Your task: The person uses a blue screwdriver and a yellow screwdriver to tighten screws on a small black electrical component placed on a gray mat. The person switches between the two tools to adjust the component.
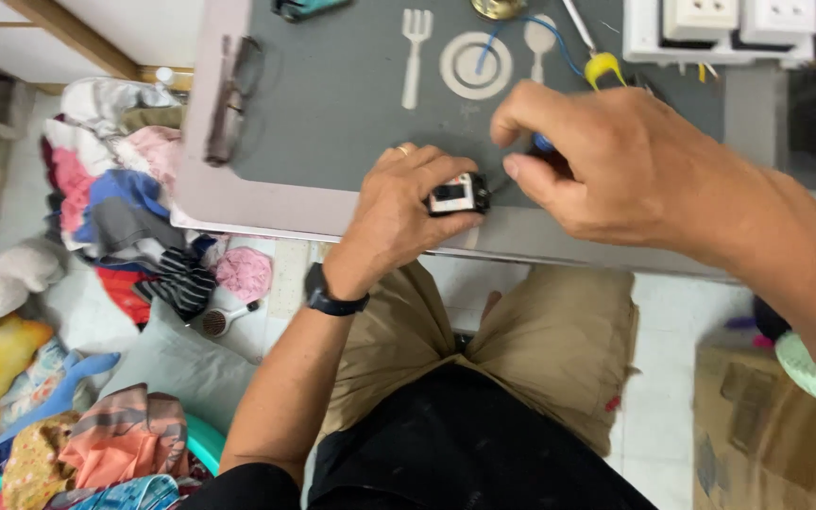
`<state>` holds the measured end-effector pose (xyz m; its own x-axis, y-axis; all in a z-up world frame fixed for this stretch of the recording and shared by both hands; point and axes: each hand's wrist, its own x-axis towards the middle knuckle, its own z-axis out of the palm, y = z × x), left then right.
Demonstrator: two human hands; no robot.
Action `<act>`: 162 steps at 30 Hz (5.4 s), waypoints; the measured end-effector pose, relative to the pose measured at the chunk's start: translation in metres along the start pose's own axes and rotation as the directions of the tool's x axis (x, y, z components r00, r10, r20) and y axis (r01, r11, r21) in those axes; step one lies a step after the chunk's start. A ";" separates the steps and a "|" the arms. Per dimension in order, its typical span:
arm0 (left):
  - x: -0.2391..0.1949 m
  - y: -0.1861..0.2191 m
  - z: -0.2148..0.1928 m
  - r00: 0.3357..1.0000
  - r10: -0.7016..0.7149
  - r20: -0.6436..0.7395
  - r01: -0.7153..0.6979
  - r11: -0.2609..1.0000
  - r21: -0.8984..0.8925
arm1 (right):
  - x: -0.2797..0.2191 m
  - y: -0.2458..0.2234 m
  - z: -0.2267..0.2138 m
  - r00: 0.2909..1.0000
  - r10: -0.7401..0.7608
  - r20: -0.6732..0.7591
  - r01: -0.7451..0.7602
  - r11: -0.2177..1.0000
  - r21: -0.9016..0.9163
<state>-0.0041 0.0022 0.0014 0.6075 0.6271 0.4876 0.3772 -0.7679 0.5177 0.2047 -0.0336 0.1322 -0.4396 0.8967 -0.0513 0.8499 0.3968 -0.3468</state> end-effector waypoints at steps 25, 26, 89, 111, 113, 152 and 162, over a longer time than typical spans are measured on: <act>-0.008 -0.005 0.010 0.993 -0.114 0.030 0.114 0.993 -0.001 | 0.025 0.059 0.075 0.916 0.115 -0.385 -0.162 0.983 -0.092; -0.008 -0.003 0.006 0.990 -0.130 0.050 0.131 0.991 -0.023 | 0.028 0.052 0.066 0.972 0.098 -0.212 -0.160 0.940 -0.300; 0.001 0.001 0.001 1.000 -0.010 0.002 0.010 1.000 -0.009 | -0.005 -0.011 0.022 0.908 -0.229 -0.351 0.166 0.966 -0.200; -0.001 0.002 0.003 0.998 -0.057 0.026 0.056 0.998 0.020 | 0.005 -0.006 0.013 0.770 -0.581 -0.263 0.557 0.814 -0.163; -0.001 0.000 0.002 0.998 -0.049 0.025 0.049 0.999 0.012 | 0.006 -0.002 0.011 0.801 -0.548 -0.242 0.537 0.836 -0.114; 0.002 0.001 0.002 1.000 0.001 0.003 -0.001 1.000 0.009 | -0.008 0.019 0.007 0.938 -0.239 -0.252 0.242 0.970 -0.019; 0.002 -0.001 0.003 1.000 0.002 0.001 -0.002 1.000 0.018 | -0.009 0.029 0.024 0.897 -0.139 -0.420 0.171 0.984 0.040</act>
<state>-0.0013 0.0036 -0.0004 0.6086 0.6254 0.4883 0.3886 -0.7715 0.5037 0.2265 -0.0349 0.1000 -0.3901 0.8313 0.3960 0.7499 0.5364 -0.3872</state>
